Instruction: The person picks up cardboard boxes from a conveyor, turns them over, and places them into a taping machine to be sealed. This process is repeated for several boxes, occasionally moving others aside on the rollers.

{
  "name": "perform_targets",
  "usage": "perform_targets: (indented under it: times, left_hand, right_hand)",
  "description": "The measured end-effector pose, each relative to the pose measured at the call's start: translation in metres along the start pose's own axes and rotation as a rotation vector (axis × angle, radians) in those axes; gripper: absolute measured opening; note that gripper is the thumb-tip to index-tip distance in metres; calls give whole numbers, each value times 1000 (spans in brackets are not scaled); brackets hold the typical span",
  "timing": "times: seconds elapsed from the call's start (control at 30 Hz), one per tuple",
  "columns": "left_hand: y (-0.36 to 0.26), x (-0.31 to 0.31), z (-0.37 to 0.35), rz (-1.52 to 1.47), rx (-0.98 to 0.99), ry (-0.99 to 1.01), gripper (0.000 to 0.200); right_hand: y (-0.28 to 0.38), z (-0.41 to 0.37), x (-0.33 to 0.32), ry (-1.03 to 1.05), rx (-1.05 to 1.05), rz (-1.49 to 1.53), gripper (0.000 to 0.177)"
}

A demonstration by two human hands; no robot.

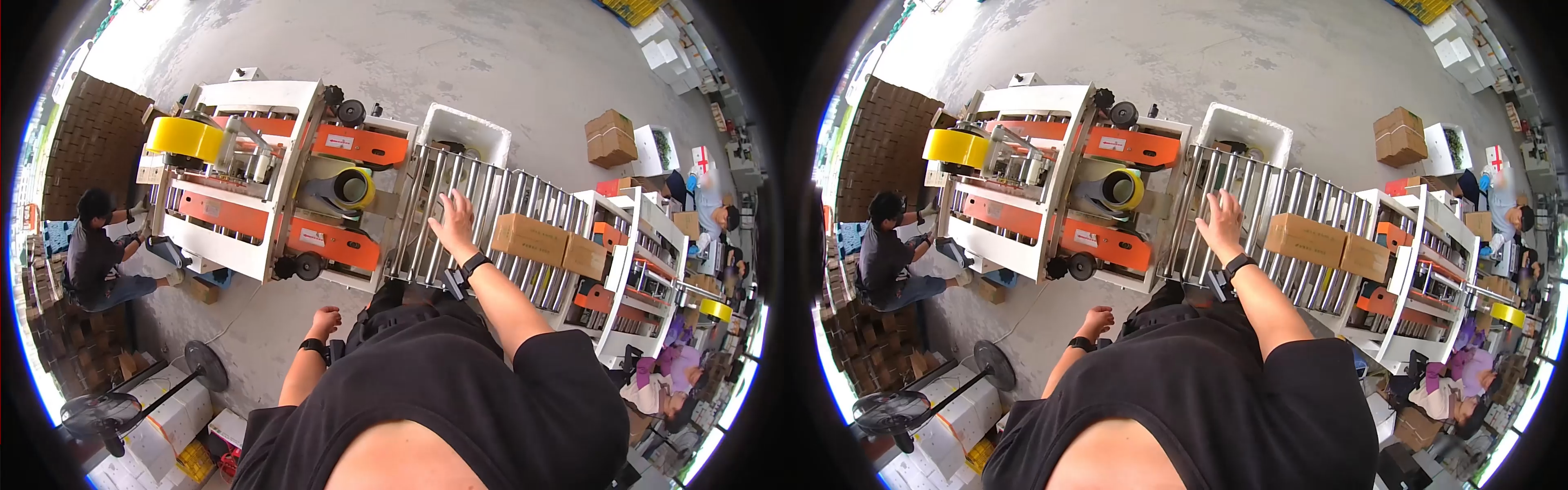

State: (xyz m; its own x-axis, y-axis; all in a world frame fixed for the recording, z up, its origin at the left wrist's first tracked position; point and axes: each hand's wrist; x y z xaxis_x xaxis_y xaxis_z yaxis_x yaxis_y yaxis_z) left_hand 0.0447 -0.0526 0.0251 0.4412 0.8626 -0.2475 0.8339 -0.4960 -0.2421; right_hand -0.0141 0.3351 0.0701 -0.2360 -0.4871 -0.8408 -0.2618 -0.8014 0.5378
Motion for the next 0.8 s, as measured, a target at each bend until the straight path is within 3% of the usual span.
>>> perform_targets:
  times: [0.1, 0.2, 0.27, 0.37, 0.4, 0.53, 0.67, 0.73, 0.8]
  left_hand:
    - [-7, 6, 14, -5, 14, 20, 31]
    - [-25, 13, 16, 60, 86, 28, 31]
    - [-34, 19, 16, 109, 112, 16, 30]
    - [-38, 27, 18, 147, 129, 13, 30]
    - [-37, 29, 17, 144, 129, 17, 30]
    - [-31, 33, 14, 154, 88, 50, 32]
    - [-24, 39, 13, 102, 70, 60, 31]
    - [-18, 40, 13, 66, 73, 35, 32]
    - [-17, 41, 9, 20, 71, 41, 32]
  right_hand:
    - [-43, -8, -61, -30, 7, -116, 81]
    - [-100, -24, -102, 216, 158, -208, 106]
    - [-128, -37, -120, 396, 82, -323, 113]
    - [-138, -32, -122, 506, 38, -546, 118]
    - [-136, -29, -116, 468, 30, -495, 118]
    - [-94, -3, -104, 560, -34, -548, 103]
    - [-72, 18, -94, 948, -318, -492, 88]
    - [-64, 13, -71, 965, -314, -444, 63]
    - [-44, 21, -58, 972, -362, -650, 58]
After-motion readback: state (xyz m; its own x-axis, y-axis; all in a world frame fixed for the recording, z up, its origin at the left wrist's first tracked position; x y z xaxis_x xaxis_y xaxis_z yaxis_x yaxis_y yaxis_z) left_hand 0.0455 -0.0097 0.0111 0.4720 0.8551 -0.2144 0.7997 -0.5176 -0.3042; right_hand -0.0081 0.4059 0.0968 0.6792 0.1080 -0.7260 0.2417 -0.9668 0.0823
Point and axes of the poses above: each hand's wrist, its own z-axis towards the middle knuckle, its own x-axis out of the palm, y = z × x, and after that the axes turned 4 degrees about z, right-handed
